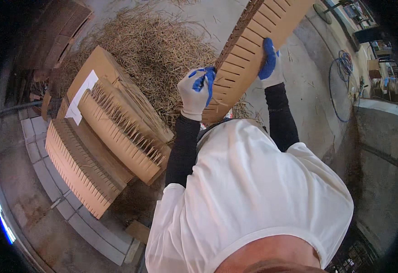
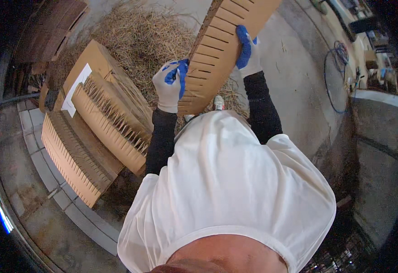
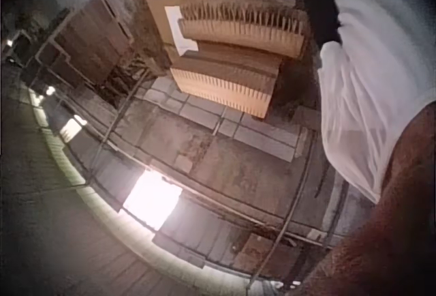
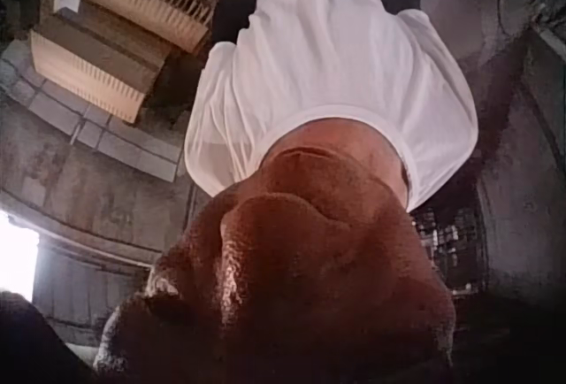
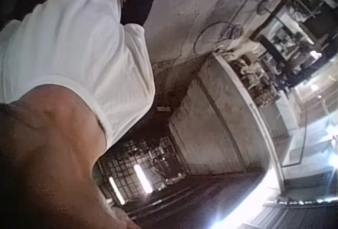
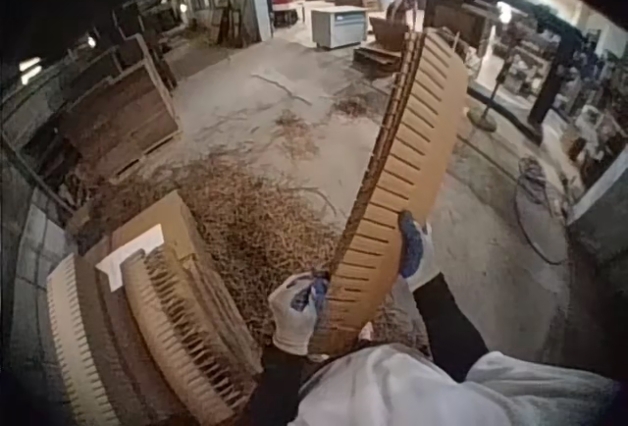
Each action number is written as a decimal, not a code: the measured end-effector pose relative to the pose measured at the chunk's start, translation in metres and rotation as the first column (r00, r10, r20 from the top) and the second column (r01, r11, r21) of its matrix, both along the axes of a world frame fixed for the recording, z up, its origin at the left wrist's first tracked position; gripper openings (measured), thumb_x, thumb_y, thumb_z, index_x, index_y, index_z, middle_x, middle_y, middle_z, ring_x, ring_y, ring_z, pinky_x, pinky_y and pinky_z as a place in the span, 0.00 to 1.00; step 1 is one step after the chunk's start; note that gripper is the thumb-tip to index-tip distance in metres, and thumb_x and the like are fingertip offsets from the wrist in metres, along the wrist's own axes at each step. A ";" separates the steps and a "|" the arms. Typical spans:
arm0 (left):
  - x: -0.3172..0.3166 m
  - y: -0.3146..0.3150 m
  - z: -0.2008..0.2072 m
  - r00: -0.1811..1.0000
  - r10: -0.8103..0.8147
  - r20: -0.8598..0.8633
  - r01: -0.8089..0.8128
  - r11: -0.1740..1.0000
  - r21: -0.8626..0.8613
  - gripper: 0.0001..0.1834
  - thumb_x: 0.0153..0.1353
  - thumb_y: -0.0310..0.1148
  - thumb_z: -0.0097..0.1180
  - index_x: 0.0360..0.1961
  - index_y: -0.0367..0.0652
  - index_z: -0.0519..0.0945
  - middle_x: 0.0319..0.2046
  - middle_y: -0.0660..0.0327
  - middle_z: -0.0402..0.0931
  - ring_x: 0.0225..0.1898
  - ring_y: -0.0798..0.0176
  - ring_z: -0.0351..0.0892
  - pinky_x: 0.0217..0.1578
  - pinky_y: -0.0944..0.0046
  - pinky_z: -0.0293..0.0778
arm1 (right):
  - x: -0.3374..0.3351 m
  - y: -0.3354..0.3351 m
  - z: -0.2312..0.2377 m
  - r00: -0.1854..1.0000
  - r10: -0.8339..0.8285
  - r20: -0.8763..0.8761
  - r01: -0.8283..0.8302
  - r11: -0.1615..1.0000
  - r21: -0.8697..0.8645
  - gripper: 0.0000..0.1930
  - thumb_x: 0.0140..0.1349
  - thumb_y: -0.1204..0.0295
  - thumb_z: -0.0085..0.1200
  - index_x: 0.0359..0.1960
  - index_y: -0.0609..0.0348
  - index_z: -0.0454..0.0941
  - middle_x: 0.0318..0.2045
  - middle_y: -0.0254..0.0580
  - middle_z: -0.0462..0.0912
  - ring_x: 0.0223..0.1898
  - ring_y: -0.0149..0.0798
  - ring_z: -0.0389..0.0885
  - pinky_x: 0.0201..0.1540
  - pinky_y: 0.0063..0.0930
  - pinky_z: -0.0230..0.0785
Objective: Stacking and organizing pieces of corrugated cardboard in a storage or production area.
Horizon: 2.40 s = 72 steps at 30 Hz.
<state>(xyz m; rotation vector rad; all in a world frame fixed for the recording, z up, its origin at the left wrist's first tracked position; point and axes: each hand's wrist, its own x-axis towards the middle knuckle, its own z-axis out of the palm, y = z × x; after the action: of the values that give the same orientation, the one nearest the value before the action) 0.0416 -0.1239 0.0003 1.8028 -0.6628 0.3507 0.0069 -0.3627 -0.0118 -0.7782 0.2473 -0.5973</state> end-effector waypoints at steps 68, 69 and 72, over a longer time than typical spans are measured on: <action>-0.002 0.039 -0.040 0.743 -0.357 -0.566 0.433 0.901 0.000 0.14 0.57 0.28 0.55 0.44 0.37 0.78 0.35 0.56 0.81 0.36 0.64 0.81 0.41 0.65 0.74 | -0.007 -0.040 0.005 1.000 0.013 0.003 -0.012 0.985 -0.169 0.26 0.66 0.56 0.44 0.62 0.57 0.61 0.58 0.44 0.69 0.57 0.44 0.70 0.60 0.41 0.62; -0.006 0.035 -0.023 0.740 -0.364 -0.566 0.428 0.904 -0.021 0.13 0.56 0.27 0.56 0.43 0.37 0.78 0.35 0.55 0.81 0.36 0.63 0.81 0.41 0.65 0.74 | -0.009 -0.040 0.004 1.000 0.014 -0.006 -0.015 0.987 -0.163 0.26 0.66 0.56 0.44 0.62 0.57 0.60 0.58 0.44 0.69 0.57 0.44 0.70 0.60 0.41 0.62; -0.011 0.032 -0.023 0.888 -0.281 -0.365 0.314 0.949 0.034 0.11 0.53 0.25 0.56 0.39 0.36 0.79 0.32 0.54 0.80 0.34 0.58 0.81 0.38 0.64 0.74 | -0.008 -0.037 0.005 0.998 0.058 0.009 -0.057 0.995 -0.087 0.26 0.66 0.56 0.43 0.62 0.57 0.61 0.58 0.43 0.69 0.57 0.44 0.69 0.60 0.42 0.62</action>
<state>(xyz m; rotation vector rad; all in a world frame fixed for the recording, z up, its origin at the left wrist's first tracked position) 0.0307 -0.0919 -0.0222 1.7557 -0.6911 -0.2161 -0.0011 -0.3995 -0.0066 -0.8632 0.1886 -0.5606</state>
